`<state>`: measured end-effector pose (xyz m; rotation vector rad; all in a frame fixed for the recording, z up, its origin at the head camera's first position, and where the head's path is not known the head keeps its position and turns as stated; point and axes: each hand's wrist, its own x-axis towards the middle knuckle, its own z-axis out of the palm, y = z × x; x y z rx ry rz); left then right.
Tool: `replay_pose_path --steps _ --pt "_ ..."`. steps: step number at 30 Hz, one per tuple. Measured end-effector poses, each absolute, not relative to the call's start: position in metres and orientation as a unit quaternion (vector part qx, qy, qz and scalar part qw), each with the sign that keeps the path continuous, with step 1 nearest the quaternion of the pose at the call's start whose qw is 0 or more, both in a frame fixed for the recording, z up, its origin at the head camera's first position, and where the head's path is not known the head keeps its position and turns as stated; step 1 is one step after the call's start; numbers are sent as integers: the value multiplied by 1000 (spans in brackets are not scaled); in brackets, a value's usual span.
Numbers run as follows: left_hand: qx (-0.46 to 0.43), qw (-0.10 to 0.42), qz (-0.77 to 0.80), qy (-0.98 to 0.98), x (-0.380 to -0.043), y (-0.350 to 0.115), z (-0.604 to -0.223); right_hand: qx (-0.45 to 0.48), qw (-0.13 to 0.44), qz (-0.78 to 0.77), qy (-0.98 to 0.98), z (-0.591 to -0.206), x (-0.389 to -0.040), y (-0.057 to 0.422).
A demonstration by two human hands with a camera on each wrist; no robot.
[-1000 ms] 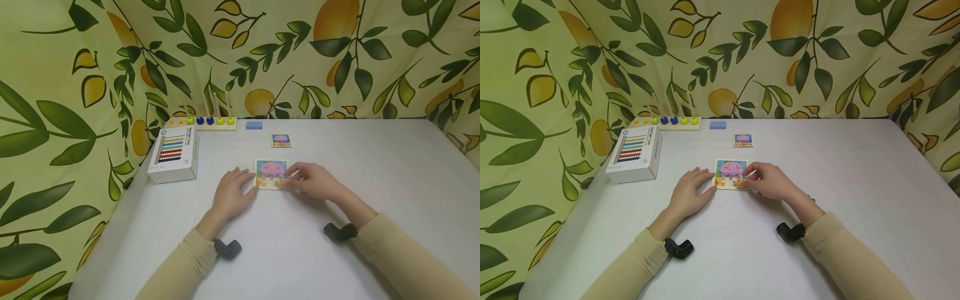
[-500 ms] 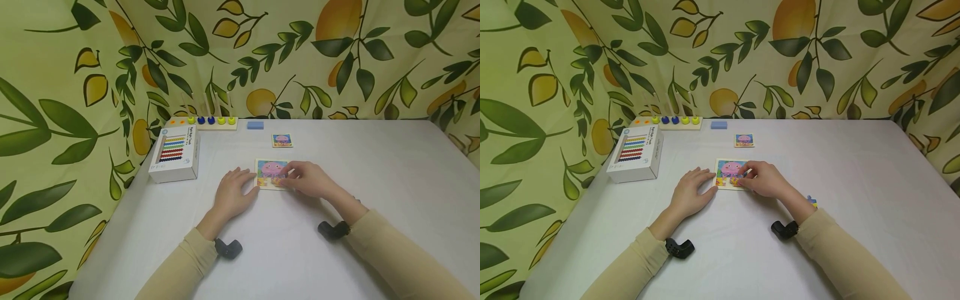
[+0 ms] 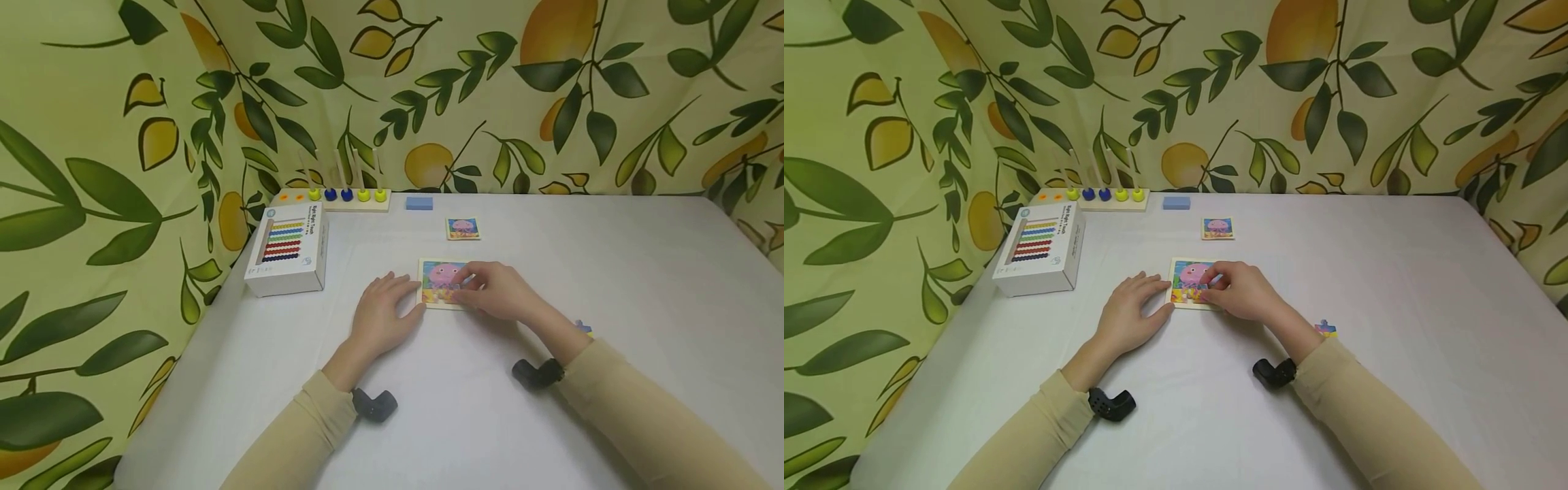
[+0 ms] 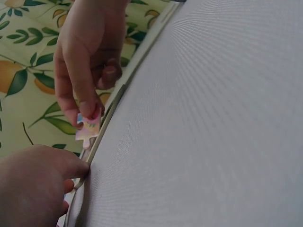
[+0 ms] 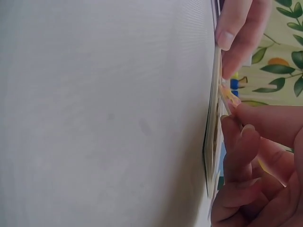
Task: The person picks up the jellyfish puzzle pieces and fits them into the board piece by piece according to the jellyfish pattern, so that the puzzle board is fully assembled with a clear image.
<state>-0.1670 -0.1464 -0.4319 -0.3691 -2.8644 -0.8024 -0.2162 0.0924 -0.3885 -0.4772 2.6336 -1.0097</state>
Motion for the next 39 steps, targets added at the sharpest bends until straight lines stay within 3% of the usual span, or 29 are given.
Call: replay_pose_path --steps 13,39 --pt "-125 73 -268 -952 -167 -146 -431 -172 100 -328 923 -390 -214 86" --pt "-122 67 -265 -954 -168 -146 -431 -185 96 -297 932 -391 -220 81"
